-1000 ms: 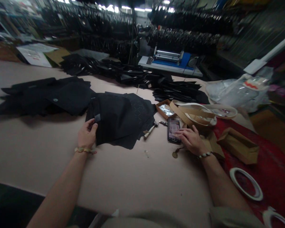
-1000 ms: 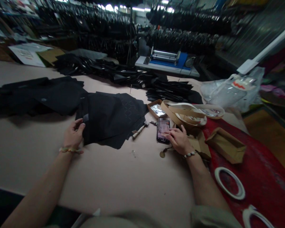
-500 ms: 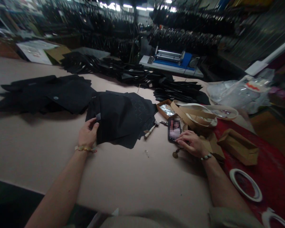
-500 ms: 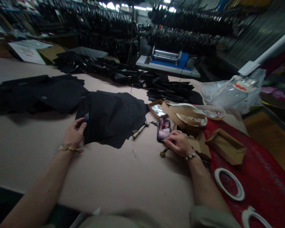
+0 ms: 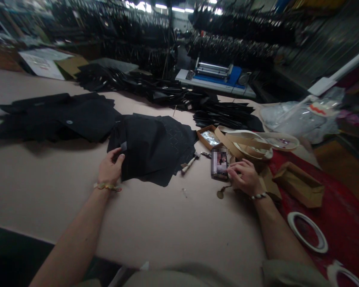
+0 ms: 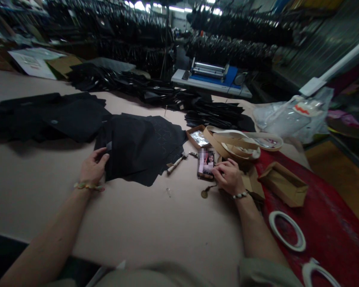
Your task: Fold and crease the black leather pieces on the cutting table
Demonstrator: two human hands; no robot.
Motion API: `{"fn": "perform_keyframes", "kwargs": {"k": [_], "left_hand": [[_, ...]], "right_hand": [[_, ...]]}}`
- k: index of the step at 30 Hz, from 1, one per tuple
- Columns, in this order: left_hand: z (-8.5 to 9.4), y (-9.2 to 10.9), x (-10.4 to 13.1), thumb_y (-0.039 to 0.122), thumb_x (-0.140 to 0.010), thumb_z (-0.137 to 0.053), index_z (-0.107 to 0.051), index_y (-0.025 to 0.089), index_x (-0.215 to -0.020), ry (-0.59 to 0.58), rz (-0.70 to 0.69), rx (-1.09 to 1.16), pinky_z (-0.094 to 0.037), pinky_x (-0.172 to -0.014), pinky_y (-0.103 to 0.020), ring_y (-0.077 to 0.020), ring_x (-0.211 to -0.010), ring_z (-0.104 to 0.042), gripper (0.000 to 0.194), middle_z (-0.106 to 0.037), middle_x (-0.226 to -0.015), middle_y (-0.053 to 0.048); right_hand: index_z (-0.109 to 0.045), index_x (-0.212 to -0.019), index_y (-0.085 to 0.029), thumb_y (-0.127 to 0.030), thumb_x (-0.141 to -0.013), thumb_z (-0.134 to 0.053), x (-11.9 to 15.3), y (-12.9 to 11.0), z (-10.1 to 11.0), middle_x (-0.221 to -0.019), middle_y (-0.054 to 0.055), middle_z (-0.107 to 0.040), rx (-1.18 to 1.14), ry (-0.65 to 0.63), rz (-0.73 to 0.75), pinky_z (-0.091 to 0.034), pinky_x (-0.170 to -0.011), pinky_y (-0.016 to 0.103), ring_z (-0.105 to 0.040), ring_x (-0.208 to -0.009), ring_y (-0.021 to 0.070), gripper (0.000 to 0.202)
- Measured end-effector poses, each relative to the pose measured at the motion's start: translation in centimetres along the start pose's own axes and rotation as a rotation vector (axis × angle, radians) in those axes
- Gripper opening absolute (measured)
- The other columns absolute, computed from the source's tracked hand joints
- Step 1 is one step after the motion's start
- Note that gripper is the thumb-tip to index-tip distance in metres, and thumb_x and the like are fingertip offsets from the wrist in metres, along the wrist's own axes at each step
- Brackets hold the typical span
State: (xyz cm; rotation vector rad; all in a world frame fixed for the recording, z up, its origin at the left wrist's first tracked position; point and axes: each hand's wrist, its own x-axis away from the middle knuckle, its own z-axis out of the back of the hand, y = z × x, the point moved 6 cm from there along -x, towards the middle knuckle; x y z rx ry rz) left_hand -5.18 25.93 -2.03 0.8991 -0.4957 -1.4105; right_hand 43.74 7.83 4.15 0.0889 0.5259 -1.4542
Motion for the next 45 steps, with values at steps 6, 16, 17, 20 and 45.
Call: {"fn": "perform_keyframes", "kwargs": {"k": [6,16,17,20,45], "left_hand": [[0.0,0.1,0.1,0.041,-0.085,-0.056,-0.064,0.021,-0.124,-0.003,-0.009,-0.004,-0.052,-0.089,-0.038,-0.0224,-0.091,-0.065,0.044,-0.07,-0.105,-0.009],[0.0,0.0,0.0,0.041,-0.085,-0.056,-0.065,0.02,-0.123,0.003,-0.027,0.004,-0.052,-0.091,-0.04,-0.0237,-0.094,-0.065,0.044,-0.07,-0.107,-0.01],[-0.1,0.0,0.0,0.042,-0.085,-0.057,-0.064,0.02,-0.123,0.001,-0.027,0.004,-0.052,-0.091,-0.04,-0.0237,-0.095,-0.065,0.044,-0.07,-0.106,-0.01],[-0.2,-0.2,0.0,0.041,-0.085,-0.056,-0.064,0.021,-0.124,-0.003,-0.019,0.007,-0.052,-0.092,-0.039,-0.0236,-0.095,-0.066,0.044,-0.07,-0.105,-0.009],[-0.1,0.2,0.1,0.04,-0.084,-0.058,-0.064,0.02,-0.124,-0.016,-0.013,0.016,-0.052,-0.094,-0.041,-0.0256,-0.101,-0.066,0.045,-0.069,-0.113,-0.011]], "right_hand": [[-0.069,-0.086,-0.023,-0.044,-0.097,-0.038,0.0,0.7,-1.1,-0.102,0.009,-0.073,0.088,-0.099,-0.074,-0.019,-0.115,0.061,-0.065,-0.107,0.0266,0.039],[-0.048,-0.083,-0.023,-0.066,-0.076,-0.062,-0.2,1.9,-1.9,-0.137,0.02,-0.054,0.05,-0.09,-0.062,-0.036,-0.101,0.064,-0.048,-0.128,0.0393,0.045],[-0.048,-0.083,-0.023,-0.066,-0.077,-0.061,-0.2,2.0,-1.9,-0.137,0.02,-0.054,0.05,-0.085,-0.064,-0.036,-0.101,0.064,-0.048,-0.128,0.0391,0.045],[-0.047,-0.084,-0.023,-0.065,-0.078,-0.06,-0.1,2.1,-1.8,-0.134,0.019,-0.056,0.039,-0.067,-0.076,-0.034,-0.102,0.064,-0.05,-0.126,0.038,0.044],[-0.048,-0.078,-0.024,-0.042,-0.085,-0.057,-0.4,0.4,-1.3,-0.116,0.007,-0.07,0.07,-0.052,-0.077,-0.019,-0.111,0.069,-0.056,-0.116,0.0324,0.021]]}}
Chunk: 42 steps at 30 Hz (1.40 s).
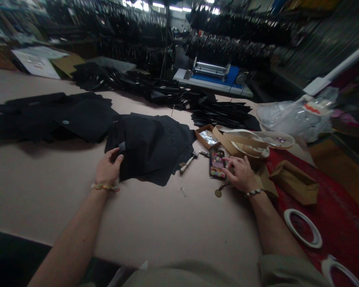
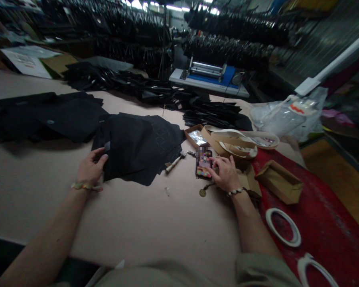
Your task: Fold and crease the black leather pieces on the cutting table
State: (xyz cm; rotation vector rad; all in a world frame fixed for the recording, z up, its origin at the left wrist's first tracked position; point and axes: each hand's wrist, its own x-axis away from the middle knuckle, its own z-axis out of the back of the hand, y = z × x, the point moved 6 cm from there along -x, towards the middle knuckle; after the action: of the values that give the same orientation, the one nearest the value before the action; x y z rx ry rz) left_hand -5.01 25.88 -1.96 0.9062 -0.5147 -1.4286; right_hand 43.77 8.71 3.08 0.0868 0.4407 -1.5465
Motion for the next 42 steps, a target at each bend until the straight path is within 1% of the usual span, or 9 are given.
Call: {"fn": "perform_keyframes", "kwargs": {"k": [11,17,21,24,30,33,36,39,42], "left_hand": [[-0.3,-0.5,-0.2,0.037,-0.084,-0.06,-0.063,0.02,-0.123,0.009,0.002,0.033,-0.05,-0.097,-0.042,-0.0258,-0.105,-0.065,0.042,-0.069,-0.115,-0.011],[-0.7,-0.7,-0.4,0.03,-0.087,-0.058,-0.045,0.019,-0.139,0.033,0.044,0.198,-0.046,-0.104,-0.039,-0.0225,-0.118,-0.061,0.054,-0.062,-0.127,-0.014],[-0.6,-0.9,-0.7,0.029,-0.085,-0.064,-0.042,0.018,-0.14,0.072,0.039,0.195,-0.046,-0.103,-0.037,-0.0224,-0.118,-0.061,0.061,-0.065,-0.122,-0.013],[-0.5,-0.4,-1.0,0.027,-0.081,-0.069,-0.046,0.018,-0.138,0.104,0.042,0.203,-0.046,-0.103,-0.038,-0.0234,-0.115,-0.062,0.062,-0.066,-0.12,-0.013],[-0.2,1.2,-2.4,0.028,-0.082,-0.067,-0.059,0.011,-0.128,0.13,0.08,0.164,-0.051,-0.088,-0.036,-0.0227,-0.092,-0.066,0.051,-0.069,-0.1,-0.014],[1.5,1.9,-3.9,0.023,-0.082,-0.066,-0.063,0.011,-0.124,0.133,0.077,0.102,-0.052,-0.077,-0.031,-0.0177,-0.079,-0.066,0.044,-0.071,-0.089,-0.01],[5.3,3.5,-6.2,0.016,-0.077,-0.068,-0.07,0.013,-0.113,0.14,0.018,-0.011,-0.051,-0.073,-0.028,-0.0147,-0.073,-0.064,0.036,-0.071,-0.081,-0.005],[10.2,7.0,-8.0,0.012,-0.075,-0.067,-0.076,0.02,-0.094,0.143,-0.094,-0.147,-0.049,-0.082,-0.03,-0.0171,-0.083,-0.063,0.022,-0.072,-0.085,-0.003],[14.5,12.3,-7.8,0.014,-0.081,-0.063,-0.078,0.026,-0.09,0.238,-0.312,-0.353,-0.043,-0.096,-0.037,-0.0223,-0.107,-0.055,0.022,-0.069,-0.106,-0.004]], "right_hand": [[-0.057,-0.09,-0.022,-0.046,-0.086,-0.057,-1.7,-0.5,-1.7,-0.131,0.011,-0.062,-0.005,-0.267,0.141,-0.014,-0.111,0.074,-0.046,-0.132,0.036,0.024],[-0.048,-0.079,-0.025,-0.036,-0.088,-0.045,-2.3,-3.8,3.3,-0.12,0.01,-0.068,-0.096,0.086,0.239,-0.024,-0.107,0.071,-0.057,-0.116,0.0387,0.014],[-0.049,-0.087,-0.029,-0.033,-0.094,-0.036,-2.1,-7.9,3.9,-0.117,0.007,-0.069,-0.344,0.104,0.166,-0.044,-0.095,0.058,-0.062,-0.105,0.0333,0.016],[-0.051,-0.092,-0.029,-0.034,-0.097,-0.034,-1.9,-13.3,1.0,-0.11,0.005,-0.072,-0.629,-0.07,0.145,-0.052,-0.087,0.047,-0.066,-0.101,0.0282,0.019],[-0.065,-0.104,-0.024,-0.04,-0.099,-0.039,-2.5,-24.6,-7.5,-0.094,0.006,-0.072,-0.95,-0.504,0.278,-0.055,-0.075,0.035,-0.068,-0.083,0.021,0.031],[-0.067,-0.114,-0.023,-0.043,-0.096,-0.045,-2.4,-27.0,-10.0,-0.098,0.007,-0.072,-1.061,-0.562,0.372,-0.056,-0.078,0.034,-0.068,-0.081,0.0197,0.035],[-0.067,-0.122,-0.023,-0.047,-0.093,-0.051,-2.6,-26.7,-11.4,-0.101,0.009,-0.073,-1.042,-0.543,0.344,-0.053,-0.092,0.036,-0.068,-0.094,0.0227,0.041],[-0.07,-0.12,-0.024,-0.052,-0.088,-0.057,-2.8,-25.4,-12.3,-0.116,0.01,-0.071,-1.053,-0.605,0.268,-0.052,-0.095,0.033,-0.065,-0.108,0.0258,0.044],[-0.068,-0.12,-0.025,-0.056,-0.084,-0.061,-2.9,-24.6,-12.7,-0.11,0.009,-0.072,-1.157,-0.713,0.139,-0.056,-0.08,0.027,-0.068,-0.097,0.0238,0.049]]}}
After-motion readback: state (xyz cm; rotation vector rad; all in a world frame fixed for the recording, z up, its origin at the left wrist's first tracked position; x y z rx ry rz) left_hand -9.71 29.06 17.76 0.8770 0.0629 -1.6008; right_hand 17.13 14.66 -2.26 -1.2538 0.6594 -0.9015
